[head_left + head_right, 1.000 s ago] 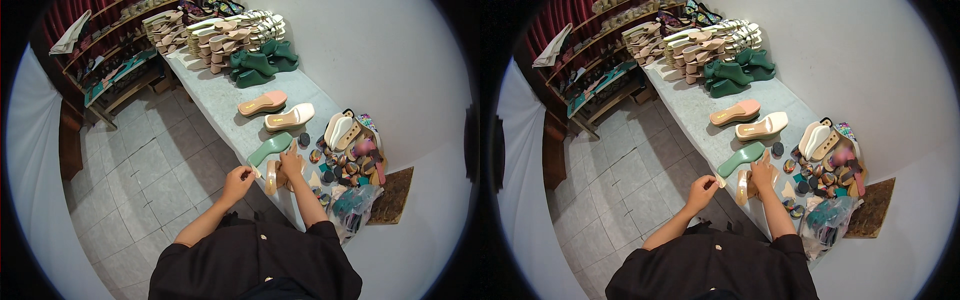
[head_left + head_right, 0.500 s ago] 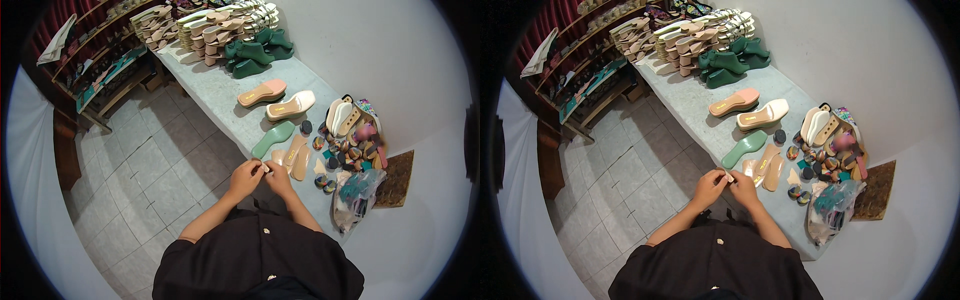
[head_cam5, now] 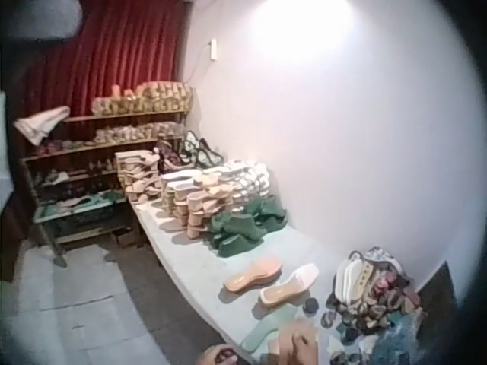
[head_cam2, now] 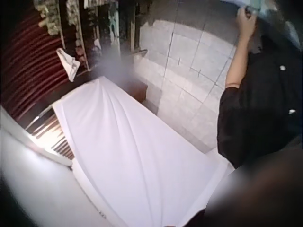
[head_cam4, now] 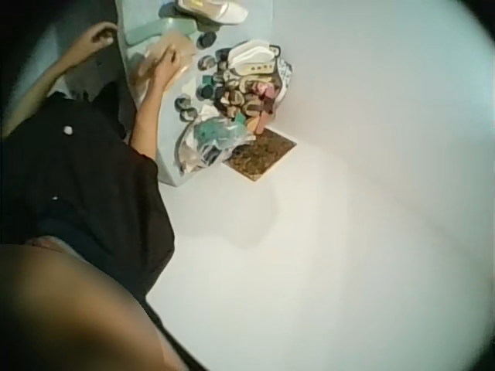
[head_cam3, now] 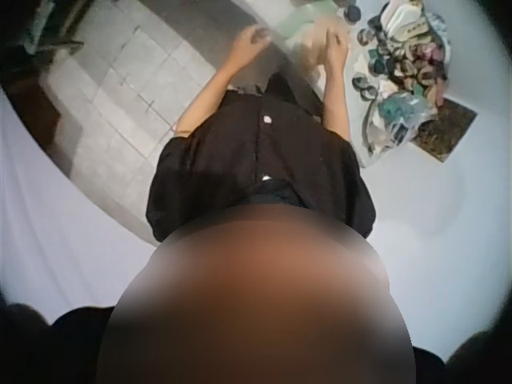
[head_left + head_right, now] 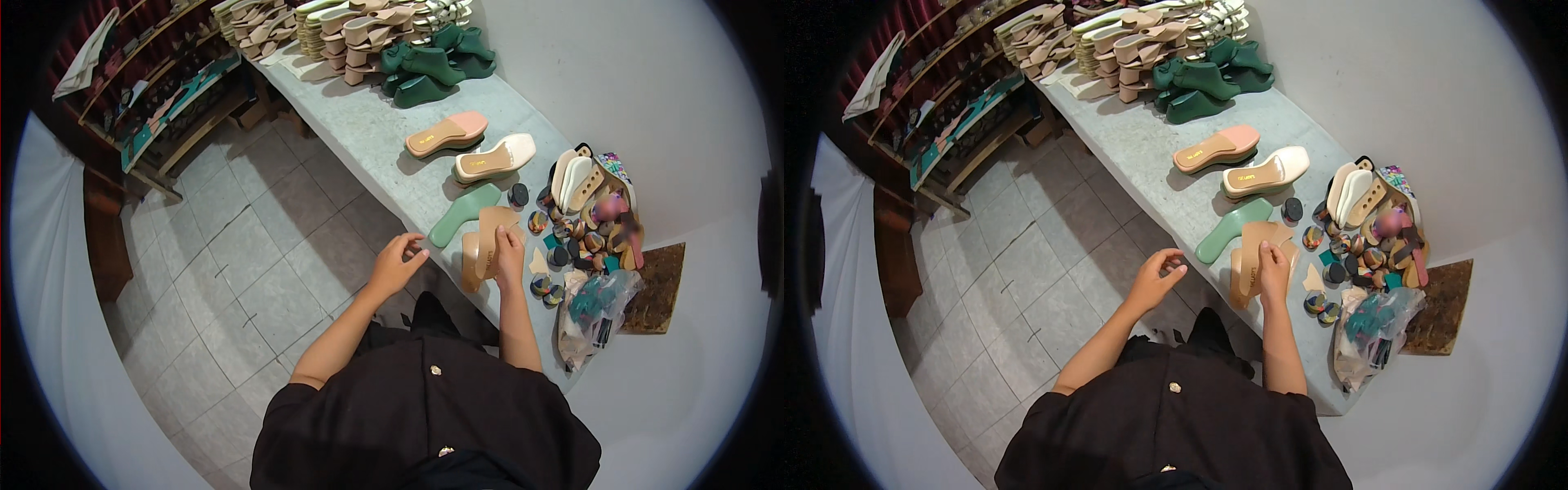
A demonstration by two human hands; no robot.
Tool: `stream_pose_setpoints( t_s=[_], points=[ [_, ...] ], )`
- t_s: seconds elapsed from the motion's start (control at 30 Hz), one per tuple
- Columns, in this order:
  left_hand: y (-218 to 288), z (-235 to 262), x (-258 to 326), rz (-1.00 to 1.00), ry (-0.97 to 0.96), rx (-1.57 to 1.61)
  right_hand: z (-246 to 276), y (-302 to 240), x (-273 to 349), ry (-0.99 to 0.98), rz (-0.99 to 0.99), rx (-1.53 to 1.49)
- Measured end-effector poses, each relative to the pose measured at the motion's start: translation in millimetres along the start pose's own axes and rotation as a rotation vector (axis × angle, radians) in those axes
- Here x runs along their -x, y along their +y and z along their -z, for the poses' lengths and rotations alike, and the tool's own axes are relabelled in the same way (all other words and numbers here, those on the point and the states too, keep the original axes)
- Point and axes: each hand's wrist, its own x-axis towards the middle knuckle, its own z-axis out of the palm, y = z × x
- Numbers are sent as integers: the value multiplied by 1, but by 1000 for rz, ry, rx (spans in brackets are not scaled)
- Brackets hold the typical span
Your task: Assembling components of women's sandals on a workbench.
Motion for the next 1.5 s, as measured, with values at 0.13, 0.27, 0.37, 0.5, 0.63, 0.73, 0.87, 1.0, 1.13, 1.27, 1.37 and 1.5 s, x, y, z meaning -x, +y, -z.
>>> stream_pose_setpoints(
  t_s=[0.13,0.27,0.37,0.5,0.63,0.73,0.87,1.0,1.13,1.27,1.37,1.5],
  points=[
    [-33,-10,-14,117,38,-297,-9,-9,-12,-264,-186,31],
    [-69,-29,-36,250,29,-283,-17,22,-41,-338,-59,194],
    [-74,-34,-50,341,46,-260,-17,37,-63,-479,20,239],
    [-62,-36,-58,447,-1,-272,-13,56,-80,-448,-8,180],
    [-86,-37,-55,374,63,-254,-17,60,-86,-431,-73,246],
    [-96,-36,-56,475,-32,-188,-18,63,-93,-419,-7,300],
    [-104,-36,-54,520,29,-49,-21,61,-88,-416,31,384],
    [-70,-43,-64,483,11,-203,-12,88,-93,-371,80,474],
    [-77,-42,-61,479,-22,-323,-12,96,-90,-366,111,537],
    [-79,-43,-60,480,-23,-290,-14,88,-86,-356,132,532],
    [-77,-42,-61,483,-38,-267,-15,77,-85,-333,158,740],
    [-75,-44,-62,482,-22,-240,-14,73,-99,-269,99,639]
  ],
)
